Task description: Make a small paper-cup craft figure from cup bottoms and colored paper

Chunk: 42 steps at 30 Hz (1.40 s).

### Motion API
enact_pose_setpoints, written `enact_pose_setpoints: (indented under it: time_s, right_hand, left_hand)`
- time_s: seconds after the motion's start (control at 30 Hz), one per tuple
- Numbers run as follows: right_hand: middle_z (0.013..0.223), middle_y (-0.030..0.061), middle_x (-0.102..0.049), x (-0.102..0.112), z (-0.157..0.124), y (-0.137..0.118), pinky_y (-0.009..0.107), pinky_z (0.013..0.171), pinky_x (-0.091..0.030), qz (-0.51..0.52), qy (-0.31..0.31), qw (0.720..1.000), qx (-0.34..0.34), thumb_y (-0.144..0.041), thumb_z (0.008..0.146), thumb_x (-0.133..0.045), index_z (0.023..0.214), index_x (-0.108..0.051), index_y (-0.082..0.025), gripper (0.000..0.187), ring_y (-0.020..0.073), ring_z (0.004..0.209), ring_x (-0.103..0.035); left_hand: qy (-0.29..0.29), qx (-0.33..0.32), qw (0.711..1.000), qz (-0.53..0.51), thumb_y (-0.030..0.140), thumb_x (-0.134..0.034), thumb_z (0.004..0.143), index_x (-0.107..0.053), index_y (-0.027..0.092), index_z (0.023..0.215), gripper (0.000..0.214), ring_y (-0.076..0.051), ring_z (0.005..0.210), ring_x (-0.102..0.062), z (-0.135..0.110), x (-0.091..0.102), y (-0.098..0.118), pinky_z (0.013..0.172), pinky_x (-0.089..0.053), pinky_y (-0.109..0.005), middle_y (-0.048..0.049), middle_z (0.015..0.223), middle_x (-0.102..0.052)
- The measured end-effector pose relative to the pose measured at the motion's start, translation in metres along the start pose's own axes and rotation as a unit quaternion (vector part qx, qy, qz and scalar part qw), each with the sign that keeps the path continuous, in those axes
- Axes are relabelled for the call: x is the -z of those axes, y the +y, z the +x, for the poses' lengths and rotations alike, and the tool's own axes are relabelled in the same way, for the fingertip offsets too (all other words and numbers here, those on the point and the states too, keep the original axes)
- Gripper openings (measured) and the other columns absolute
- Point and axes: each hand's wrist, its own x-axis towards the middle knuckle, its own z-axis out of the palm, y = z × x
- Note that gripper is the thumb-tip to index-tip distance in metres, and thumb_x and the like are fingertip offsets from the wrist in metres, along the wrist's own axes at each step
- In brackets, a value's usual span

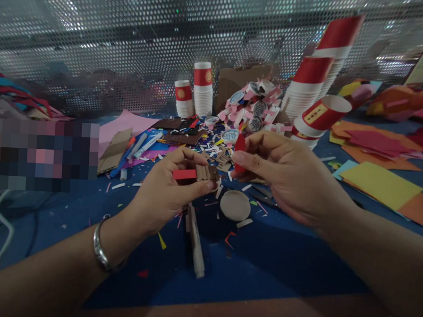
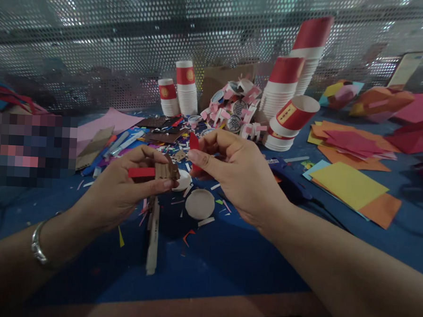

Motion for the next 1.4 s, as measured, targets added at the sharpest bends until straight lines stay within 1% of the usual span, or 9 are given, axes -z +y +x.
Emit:
enact_pose_setpoints:
  time_s: [0.17, 0.37, 0.57, 0.7, 0.83, 0.97, 1.1, 1.23, 1.4]
  right_hand:
    - [0.085, -0.0009, -0.063, -0.001, 0.000, 0.000, 0.028, 0.072, -0.050, 0.026, -0.002, 0.999, -0.030, -0.035, 0.078, -0.082, 0.089, -0.068, -0.021, 0.022, 0.0140, 0.077, -0.058]
    - [0.075, -0.0051, -0.057, -0.006, -0.002, -0.001, 0.024, 0.062, -0.042, 0.101, 0.018, 0.993, -0.063, -0.030, 0.071, -0.088, 0.080, -0.066, -0.020, 0.025, 0.0091, 0.065, -0.049]
    - [0.069, -0.0046, -0.062, -0.011, -0.004, -0.001, 0.025, 0.065, -0.045, 0.157, -0.005, 0.981, -0.113, -0.032, 0.070, -0.089, 0.077, -0.064, -0.019, 0.029, 0.0110, 0.067, -0.058]
    - [0.073, -0.0048, -0.061, -0.012, -0.004, 0.005, 0.024, 0.063, -0.043, 0.171, -0.018, 0.979, -0.112, -0.031, 0.075, -0.087, 0.078, -0.066, -0.019, 0.024, 0.0094, 0.067, -0.055]
    - [0.079, -0.0023, -0.064, -0.014, -0.005, 0.009, 0.026, 0.064, -0.045, 0.196, -0.014, 0.972, -0.127, -0.035, 0.080, -0.083, 0.082, -0.067, -0.019, 0.022, 0.0112, 0.070, -0.056]
    - [0.076, -0.0021, -0.060, -0.019, -0.007, 0.008, 0.029, 0.066, -0.048, 0.214, 0.002, 0.967, -0.138, -0.036, 0.084, -0.079, 0.085, -0.066, -0.020, 0.021, 0.0137, 0.073, -0.057]
    - [0.076, -0.0020, -0.060, -0.024, -0.011, 0.006, 0.026, 0.068, -0.049, 0.205, 0.008, 0.969, -0.141, -0.034, 0.087, -0.077, 0.087, -0.067, -0.019, 0.018, 0.0130, 0.075, -0.058]
    - [0.076, -0.0016, -0.064, -0.027, -0.012, 0.008, 0.024, 0.068, -0.049, 0.215, 0.001, 0.968, -0.128, -0.033, 0.084, -0.080, 0.080, -0.065, -0.017, 0.022, 0.0105, 0.071, -0.058]
    - [0.070, -0.0025, -0.062, -0.031, -0.012, 0.008, 0.023, 0.067, -0.047, 0.228, 0.023, 0.965, -0.127, -0.027, 0.084, -0.079, 0.074, -0.062, -0.017, 0.023, 0.0096, 0.066, -0.056]
  left_hand:
    - [0.007, -0.023, 0.998, 0.056, 0.025, -0.086, 0.070, -0.061, 0.021, 0.098, 0.038, -0.020, 0.083, -0.069, 0.000, 0.000, 0.001, 0.076, -0.055, -0.033, -0.0024, 0.093, -0.072]
    - [0.024, -0.032, 0.993, 0.107, 0.031, -0.087, 0.070, -0.057, 0.020, 0.097, 0.042, -0.021, 0.082, -0.069, -0.001, -0.003, 0.005, 0.075, -0.055, -0.034, -0.0036, 0.089, -0.072]
    - [0.043, -0.086, 0.978, 0.186, 0.031, -0.085, 0.073, -0.059, 0.019, 0.096, 0.036, -0.020, 0.086, -0.068, -0.003, -0.004, 0.010, 0.077, -0.054, -0.033, -0.0040, 0.095, -0.069]
    - [0.054, -0.132, 0.963, 0.227, 0.027, -0.084, 0.075, -0.059, 0.020, 0.095, 0.033, -0.017, 0.083, -0.068, -0.004, -0.005, 0.011, 0.079, -0.056, -0.032, -0.0014, 0.092, -0.069]
    - [0.055, -0.158, 0.956, 0.240, 0.020, -0.082, 0.075, -0.058, 0.020, 0.095, 0.032, -0.014, 0.076, -0.068, -0.007, -0.008, 0.010, 0.071, -0.057, -0.027, 0.0012, 0.086, -0.069]
    - [0.063, -0.178, 0.949, 0.253, 0.017, -0.081, 0.075, -0.058, 0.019, 0.094, 0.031, -0.013, 0.075, -0.069, -0.009, -0.012, 0.010, 0.071, -0.057, -0.025, 0.0022, 0.083, -0.069]
    - [0.076, -0.180, 0.948, 0.249, 0.016, -0.081, 0.074, -0.056, 0.019, 0.092, 0.031, -0.013, 0.071, -0.069, -0.012, -0.016, 0.012, 0.066, -0.056, -0.024, 0.0029, 0.079, -0.070]
    - [0.074, -0.163, 0.953, 0.243, 0.017, -0.078, 0.077, -0.055, 0.020, 0.093, 0.028, -0.014, 0.070, -0.070, -0.014, -0.018, 0.012, 0.063, -0.055, -0.024, 0.0031, 0.077, -0.070]
    - [0.072, -0.168, 0.957, 0.226, 0.021, -0.080, 0.077, -0.056, 0.021, 0.093, 0.029, -0.016, 0.079, -0.072, -0.015, -0.018, 0.008, 0.068, -0.056, -0.026, 0.0004, 0.086, -0.071]
